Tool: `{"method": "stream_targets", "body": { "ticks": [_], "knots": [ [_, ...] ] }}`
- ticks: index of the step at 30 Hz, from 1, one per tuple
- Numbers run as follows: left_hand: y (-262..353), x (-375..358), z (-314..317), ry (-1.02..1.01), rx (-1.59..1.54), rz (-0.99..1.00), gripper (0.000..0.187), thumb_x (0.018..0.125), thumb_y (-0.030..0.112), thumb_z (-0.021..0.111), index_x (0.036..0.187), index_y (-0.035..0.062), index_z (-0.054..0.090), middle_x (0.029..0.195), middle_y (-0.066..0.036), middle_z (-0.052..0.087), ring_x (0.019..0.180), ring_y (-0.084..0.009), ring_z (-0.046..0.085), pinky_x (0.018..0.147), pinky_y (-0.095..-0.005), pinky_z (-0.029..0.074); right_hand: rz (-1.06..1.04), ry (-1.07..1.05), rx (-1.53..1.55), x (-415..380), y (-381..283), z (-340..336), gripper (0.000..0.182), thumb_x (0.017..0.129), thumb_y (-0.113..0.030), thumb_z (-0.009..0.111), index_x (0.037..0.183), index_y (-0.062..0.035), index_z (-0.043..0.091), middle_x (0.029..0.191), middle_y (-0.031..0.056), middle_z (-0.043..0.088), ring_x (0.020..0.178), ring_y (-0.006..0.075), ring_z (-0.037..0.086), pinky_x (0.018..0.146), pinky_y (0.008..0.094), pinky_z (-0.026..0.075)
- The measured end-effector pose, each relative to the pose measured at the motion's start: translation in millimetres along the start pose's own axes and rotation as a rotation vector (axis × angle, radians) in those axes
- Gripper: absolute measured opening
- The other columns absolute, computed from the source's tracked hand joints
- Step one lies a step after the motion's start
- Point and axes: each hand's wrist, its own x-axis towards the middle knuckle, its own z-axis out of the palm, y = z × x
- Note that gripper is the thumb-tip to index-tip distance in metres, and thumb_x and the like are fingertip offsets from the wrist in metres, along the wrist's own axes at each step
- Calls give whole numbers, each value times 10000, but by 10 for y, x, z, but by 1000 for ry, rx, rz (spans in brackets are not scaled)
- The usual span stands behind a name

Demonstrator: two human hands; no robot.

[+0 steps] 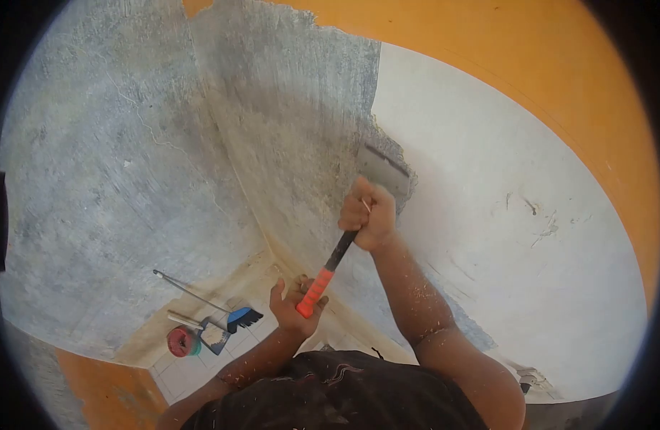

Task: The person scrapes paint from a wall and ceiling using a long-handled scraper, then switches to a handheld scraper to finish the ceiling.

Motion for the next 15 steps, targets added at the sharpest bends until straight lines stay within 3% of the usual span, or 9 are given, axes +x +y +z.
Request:
{"method": "stream_targets", "body": {
  "ticks": [2,4,8,11,13,15],
  "knots": [
    [55,24,115,-107,28,24,450,752,562,428,855,132,511,797,4,521,822,-192,494,749,-359,371,-11,-109,-33,84,-185,140,391,917,-347,376,564,-185,332,471,-74,279,361,47,204,353,208,205],
    [100,25,187,-165,-18,66,480,818,533,392,875,69,501,834,-57,534,760,-208,506,722,-330,392,-17,-84,27,50,-150,169,397,912,-339,391,553,-185,319,458,-70,268,357,50,204,350,212,192],
    [-19,-102,113,-167,-58,125,488,821,538,384,874,67,502,844,-51,532,759,-203,507,715,-327,390,-6,-163,158,-31,-42,23,392,902,-331,412,551,-191,308,445,-67,264,356,54,207,351,219,178],
    [-59,-55,33,-65,31,8,469,755,571,422,865,128,534,837,-1,533,804,-191,490,737,-353,373,43,-93,79,-48,4,-97,381,899,-338,416,560,-197,314,451,-72,271,361,55,210,356,216,186],
    [30,80,113,-246,104,75,475,763,568,408,880,124,532,870,-9,546,842,-199,492,750,-355,364,13,-104,44,37,-144,98,380,898,-340,418,560,-200,313,454,-76,271,363,53,211,358,214,188],
    [111,85,292,-267,129,120,478,765,568,401,885,123,531,882,-10,548,855,-194,488,757,-358,357,-47,-130,7,124,-296,331,382,895,-335,422,554,-204,309,459,-86,270,364,48,208,359,210,193]
  ]
}}
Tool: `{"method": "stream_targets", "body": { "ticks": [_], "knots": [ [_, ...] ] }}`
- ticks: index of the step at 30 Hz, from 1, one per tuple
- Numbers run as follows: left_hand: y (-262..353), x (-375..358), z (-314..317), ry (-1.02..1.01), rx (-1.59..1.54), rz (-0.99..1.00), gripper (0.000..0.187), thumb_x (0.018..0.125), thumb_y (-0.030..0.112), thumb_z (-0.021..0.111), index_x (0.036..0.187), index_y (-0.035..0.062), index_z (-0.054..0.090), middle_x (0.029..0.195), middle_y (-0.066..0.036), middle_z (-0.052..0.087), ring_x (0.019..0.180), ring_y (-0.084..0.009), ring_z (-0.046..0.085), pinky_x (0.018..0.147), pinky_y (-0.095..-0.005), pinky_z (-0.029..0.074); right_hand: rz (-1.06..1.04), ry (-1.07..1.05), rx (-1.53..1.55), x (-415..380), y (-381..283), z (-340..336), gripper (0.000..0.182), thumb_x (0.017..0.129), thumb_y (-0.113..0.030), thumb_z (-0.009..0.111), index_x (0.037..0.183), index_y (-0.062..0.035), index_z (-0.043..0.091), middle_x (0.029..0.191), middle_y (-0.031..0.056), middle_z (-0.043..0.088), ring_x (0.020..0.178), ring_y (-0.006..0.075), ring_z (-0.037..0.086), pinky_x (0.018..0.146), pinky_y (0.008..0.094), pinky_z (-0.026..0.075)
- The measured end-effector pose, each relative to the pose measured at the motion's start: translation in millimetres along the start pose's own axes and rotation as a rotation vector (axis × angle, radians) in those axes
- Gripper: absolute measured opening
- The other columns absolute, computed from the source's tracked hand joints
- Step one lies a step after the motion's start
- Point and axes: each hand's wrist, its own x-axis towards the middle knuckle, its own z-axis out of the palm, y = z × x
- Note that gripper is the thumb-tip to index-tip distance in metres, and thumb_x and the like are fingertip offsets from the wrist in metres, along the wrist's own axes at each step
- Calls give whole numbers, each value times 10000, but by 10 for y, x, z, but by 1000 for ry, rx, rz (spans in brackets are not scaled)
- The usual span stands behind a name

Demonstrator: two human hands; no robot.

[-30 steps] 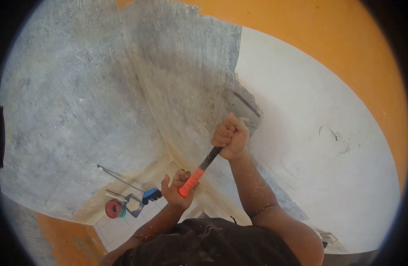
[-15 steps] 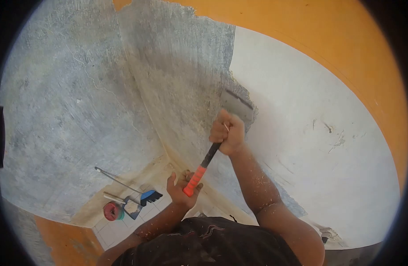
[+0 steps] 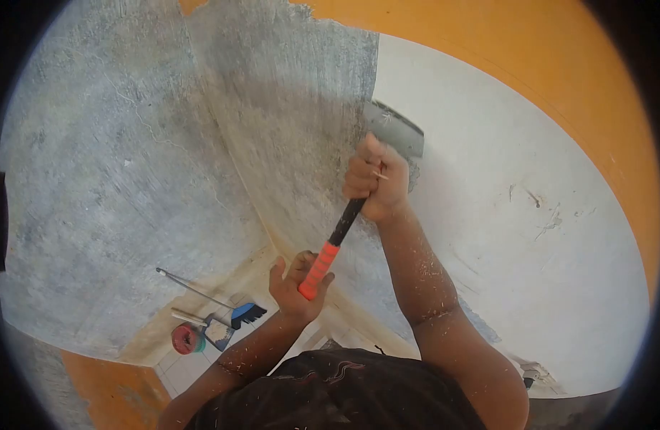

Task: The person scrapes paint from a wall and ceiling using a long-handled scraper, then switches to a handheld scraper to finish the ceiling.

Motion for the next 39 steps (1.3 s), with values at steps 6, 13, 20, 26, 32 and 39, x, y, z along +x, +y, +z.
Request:
{"method": "stream_targets", "body": {
  "ticks": [6,13,20,26,32,39],
  "knots": [
    [-162,-211,-224,69,-25,0,490,799,550,384,916,94,519,873,-20,532,847,-183,486,744,-343,363,61,169,94,-145,289,-247,388,895,-347,425,549,-210,318,460,-88,279,359,45,223,347,210,191],
    [87,2,78,-11,-46,51,466,777,546,391,919,130,547,891,7,556,897,-185,500,797,-371,361,-10,33,7,135,-40,144,407,894,-337,443,535,-202,306,454,-88,260,355,39,237,343,205,205],
    [-149,-134,-126,141,-42,-68,505,757,556,415,998,126,524,961,-8,530,933,-191,468,804,-378,335,75,187,45,-52,199,-201,424,883,-343,458,522,-198,290,449,-87,256,350,38,227,329,204,191],
    [104,6,7,-13,1,52,544,748,546,441,1101,134,464,890,-3,521,891,-182,475,790,-362,320,50,17,25,155,64,6,387,886,-341,455,551,-201,320,465,-85,278,355,40,209,336,203,189],
    [-91,-106,-194,280,-154,-78,507,757,542,445,1043,124,470,869,-17,522,805,-186,497,731,-347,364,37,32,71,-44,267,-264,370,900,-336,432,569,-202,334,469,-87,278,369,34,209,349,203,189],
    [288,35,258,37,-182,170,500,756,558,440,989,118,483,846,-16,507,804,-189,490,764,-337,359,-86,-78,49,139,-13,136,396,897,-367,421,548,-209,323,466,-84,260,365,42,205,348,206,176]
  ]
}}
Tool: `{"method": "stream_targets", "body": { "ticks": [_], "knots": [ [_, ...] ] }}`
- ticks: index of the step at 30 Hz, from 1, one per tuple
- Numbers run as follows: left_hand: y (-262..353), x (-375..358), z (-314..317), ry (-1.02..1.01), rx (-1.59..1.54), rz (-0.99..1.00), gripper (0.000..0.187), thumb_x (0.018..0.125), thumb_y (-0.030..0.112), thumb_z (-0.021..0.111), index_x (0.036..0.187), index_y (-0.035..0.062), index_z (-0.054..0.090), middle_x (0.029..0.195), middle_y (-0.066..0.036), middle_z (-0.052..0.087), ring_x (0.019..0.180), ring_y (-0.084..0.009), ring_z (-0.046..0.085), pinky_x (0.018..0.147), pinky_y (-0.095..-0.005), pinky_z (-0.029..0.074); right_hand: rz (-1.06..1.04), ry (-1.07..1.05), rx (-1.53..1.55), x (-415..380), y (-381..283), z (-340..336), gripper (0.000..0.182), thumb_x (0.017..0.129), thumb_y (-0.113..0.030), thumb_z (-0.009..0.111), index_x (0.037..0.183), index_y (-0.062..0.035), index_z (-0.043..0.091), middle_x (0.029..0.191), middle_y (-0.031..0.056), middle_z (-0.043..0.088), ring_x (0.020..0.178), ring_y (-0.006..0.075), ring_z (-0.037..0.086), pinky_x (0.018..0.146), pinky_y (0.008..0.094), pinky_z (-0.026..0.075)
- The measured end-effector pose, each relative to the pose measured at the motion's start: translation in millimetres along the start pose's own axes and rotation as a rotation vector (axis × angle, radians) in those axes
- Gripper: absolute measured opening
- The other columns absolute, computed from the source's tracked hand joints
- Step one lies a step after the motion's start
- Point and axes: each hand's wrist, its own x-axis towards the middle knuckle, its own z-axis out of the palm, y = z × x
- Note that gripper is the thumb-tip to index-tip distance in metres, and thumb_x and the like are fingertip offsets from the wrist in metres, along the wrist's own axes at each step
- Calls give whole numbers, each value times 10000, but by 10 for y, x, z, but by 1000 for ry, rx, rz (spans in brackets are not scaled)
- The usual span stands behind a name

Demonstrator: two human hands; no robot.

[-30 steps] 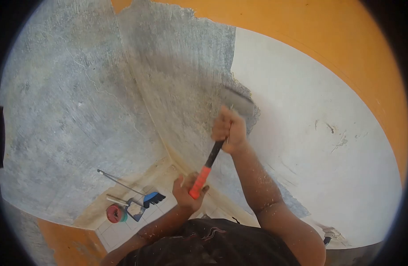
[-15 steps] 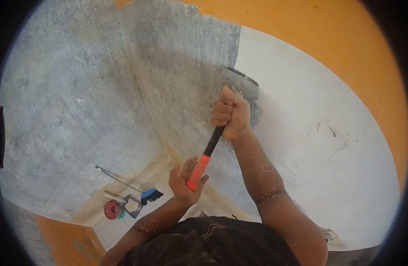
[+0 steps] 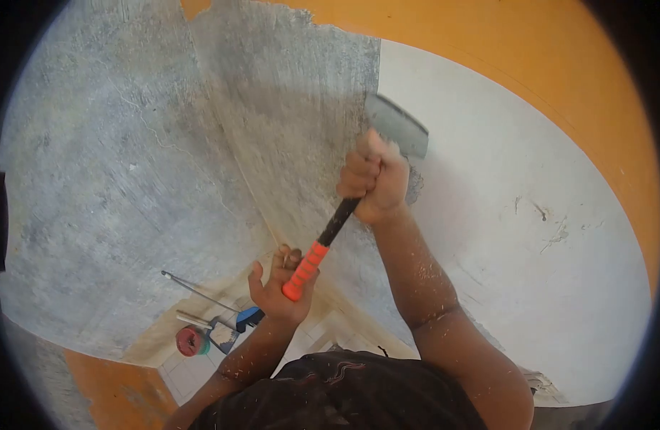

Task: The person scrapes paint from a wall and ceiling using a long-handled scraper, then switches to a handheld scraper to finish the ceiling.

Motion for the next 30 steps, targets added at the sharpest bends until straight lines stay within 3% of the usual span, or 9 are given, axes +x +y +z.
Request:
{"method": "stream_targets", "body": {
  "ticks": [3,6,8,10,12,18,23,26,30],
  "knots": [
    [-184,-241,-358,172,54,-132,471,794,526,414,978,98,482,857,-33,487,800,-195,483,745,-338,380,134,206,70,-229,265,-296,422,882,-381,447,528,-198,309,453,-79,244,362,47,229,349,209,184],
    [-237,-223,-434,240,29,-185,455,789,521,422,953,101,489,862,-31,481,791,-192,480,748,-336,377,160,210,-7,-230,254,-401,424,882,-376,452,528,-194,306,452,-78,247,362,47,229,350,210,190],
    [-152,-96,-295,147,-21,-174,453,796,523,406,934,101,493,871,-30,478,796,-188,482,748,-337,377,127,158,-49,-68,91,-183,410,887,-369,450,540,-196,315,455,-82,252,365,46,223,353,210,195],
    [-50,-42,-67,-45,-33,1,461,805,525,384,936,96,492,868,-29,476,809,-190,487,758,-342,376,88,17,27,55,2,-31,402,890,-353,449,547,-197,312,458,-84,256,368,46,216,356,209,195],
    [-35,-90,-17,-22,15,44,468,810,524,366,935,91,492,867,-29,473,820,-195,490,769,-344,376,80,14,52,30,53,-83,403,886,-352,457,545,-200,305,467,-86,263,372,43,212,357,208,194],
    [-188,-184,-269,274,22,-142,446,790,505,421,917,84,495,857,-34,496,763,-186,485,690,-327,393,145,155,16,-196,212,-336,398,876,-367,471,549,-210,307,470,-91,272,373,34,200,357,202,194],
    [-11,-87,49,108,51,-86,421,733,536,491,873,139,505,753,5,505,755,-176,493,696,-341,378,61,88,6,65,40,-12,400,878,-358,470,546,-210,304,467,-89,275,369,42,204,357,204,195],
    [47,-216,31,160,-50,13,417,737,535,484,862,138,506,746,3,493,732,-171,482,676,-329,370,43,174,79,-105,200,-109,400,875,-349,481,546,-202,306,462,-88,269,367,44,209,355,204,198],
    [-16,-265,-182,236,-35,-109,420,750,534,475,836,123,482,758,-7,481,719,-180,483,684,-327,383,90,161,35,-199,232,-232,397,872,-333,488,547,-195,307,454,-85,264,361,45,215,351,206,201]
  ]
}}
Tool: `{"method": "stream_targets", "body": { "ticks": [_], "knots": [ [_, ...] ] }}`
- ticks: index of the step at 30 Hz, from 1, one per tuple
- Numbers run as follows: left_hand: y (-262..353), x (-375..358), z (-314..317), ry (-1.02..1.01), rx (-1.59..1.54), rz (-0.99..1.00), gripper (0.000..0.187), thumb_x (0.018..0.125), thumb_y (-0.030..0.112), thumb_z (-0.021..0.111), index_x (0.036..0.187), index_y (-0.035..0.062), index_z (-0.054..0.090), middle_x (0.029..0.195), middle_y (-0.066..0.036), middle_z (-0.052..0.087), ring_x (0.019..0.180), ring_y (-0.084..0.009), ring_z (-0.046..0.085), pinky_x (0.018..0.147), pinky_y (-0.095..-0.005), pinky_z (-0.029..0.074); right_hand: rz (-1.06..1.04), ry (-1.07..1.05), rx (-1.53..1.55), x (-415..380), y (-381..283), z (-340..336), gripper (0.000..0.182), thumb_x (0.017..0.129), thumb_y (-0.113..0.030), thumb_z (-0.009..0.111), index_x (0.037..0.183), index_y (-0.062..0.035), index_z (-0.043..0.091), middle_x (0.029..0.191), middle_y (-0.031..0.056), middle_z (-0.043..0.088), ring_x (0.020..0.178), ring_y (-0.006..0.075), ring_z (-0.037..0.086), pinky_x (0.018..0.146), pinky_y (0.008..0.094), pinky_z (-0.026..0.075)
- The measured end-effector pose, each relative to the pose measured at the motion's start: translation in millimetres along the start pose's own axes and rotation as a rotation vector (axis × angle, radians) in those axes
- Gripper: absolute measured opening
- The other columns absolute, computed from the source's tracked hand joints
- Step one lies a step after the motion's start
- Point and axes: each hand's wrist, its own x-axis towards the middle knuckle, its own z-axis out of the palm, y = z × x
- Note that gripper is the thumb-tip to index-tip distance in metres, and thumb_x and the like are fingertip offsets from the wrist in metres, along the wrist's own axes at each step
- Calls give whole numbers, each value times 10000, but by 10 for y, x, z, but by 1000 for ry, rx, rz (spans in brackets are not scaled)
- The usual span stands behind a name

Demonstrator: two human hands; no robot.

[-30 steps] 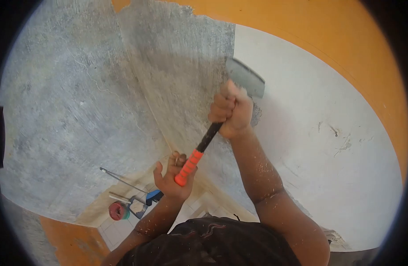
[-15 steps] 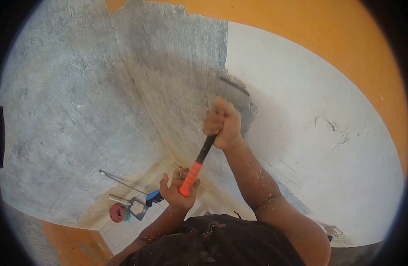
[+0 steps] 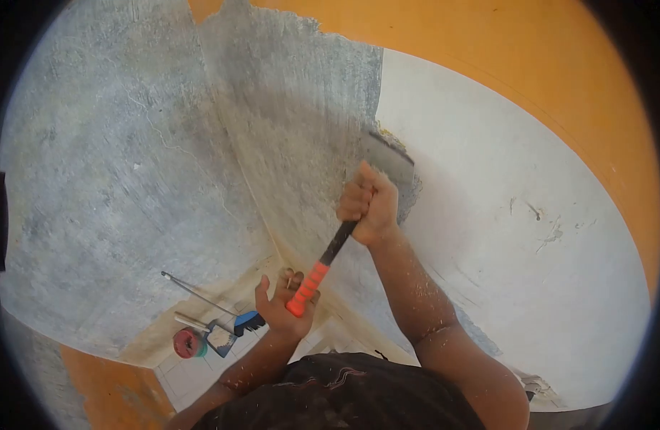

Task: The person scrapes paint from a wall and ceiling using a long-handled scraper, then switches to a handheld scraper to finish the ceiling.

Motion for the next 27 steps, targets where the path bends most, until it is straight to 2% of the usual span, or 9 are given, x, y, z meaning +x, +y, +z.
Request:
{"method": "stream_targets", "body": {
  "ticks": [2,6,10,12,13,17,19,22,27],
  "knots": [
    [51,34,87,-34,37,58,408,759,521,471,818,117,470,760,-12,479,718,-185,483,683,-322,382,-42,93,-72,73,-74,154,401,871,-327,489,542,-195,301,446,-81,261,351,48,213,343,208,197],
    [167,-81,199,-84,-62,130,414,821,474,409,828,71,506,773,-44,483,729,-183,477,734,-316,387,-66,112,11,63,15,209,402,867,-321,494,539,-198,299,446,-78,265,346,51,207,340,212,189],
    [35,-72,-34,-132,-22,151,419,824,461,417,840,53,510,803,-57,506,743,-188,489,713,-311,401,-36,80,29,-39,21,27,398,866,-317,492,538,-193,303,446,-77,265,349,51,205,341,216,187],
    [1,33,-80,-96,68,101,402,831,438,431,780,45,499,876,-74,518,785,-195,499,680,-303,420,-1,58,-15,-28,-12,44,395,866,-317,490,539,-191,306,446,-77,265,351,51,208,342,218,187],
    [8,140,-97,-121,134,212,391,834,420,445,705,51,471,902,-81,518,789,-203,506,642,-307,432,-28,89,-42,35,-44,122,395,866,-320,489,539,-191,309,445,-77,264,351,52,211,341,219,186],
    [78,130,-65,-60,36,196,386,838,400,455,658,59,442,865,-73,525,750,-205,509,621,-317,429,-81,128,-62,6,-3,147,393,858,-328,500,537,-192,318,444,-77,265,355,54,218,337,220,188],
    [-60,-3,-180,-97,138,102,372,781,488,436,856,129,494,793,-3,501,747,-181,467,695,-329,360,-35,112,-27,-101,26,29,396,857,-326,503,533,-194,317,443,-77,270,354,50,222,337,216,192],
    [-148,34,-113,-77,227,-32,370,777,495,432,855,140,500,781,4,496,761,-177,464,711,-331,345,-1,213,-137,-89,-76,36,398,860,-328,498,531,-199,314,444,-82,267,350,47,221,335,216,190],
    [-84,34,-22,-102,207,-11,360,771,495,435,853,151,504,800,15,518,774,-166,471,720,-330,341,-38,176,-133,-58,-102,145,393,871,-329,480,537,-199,318,446,-89,270,345,43,228,328,207,203]
  ]
}}
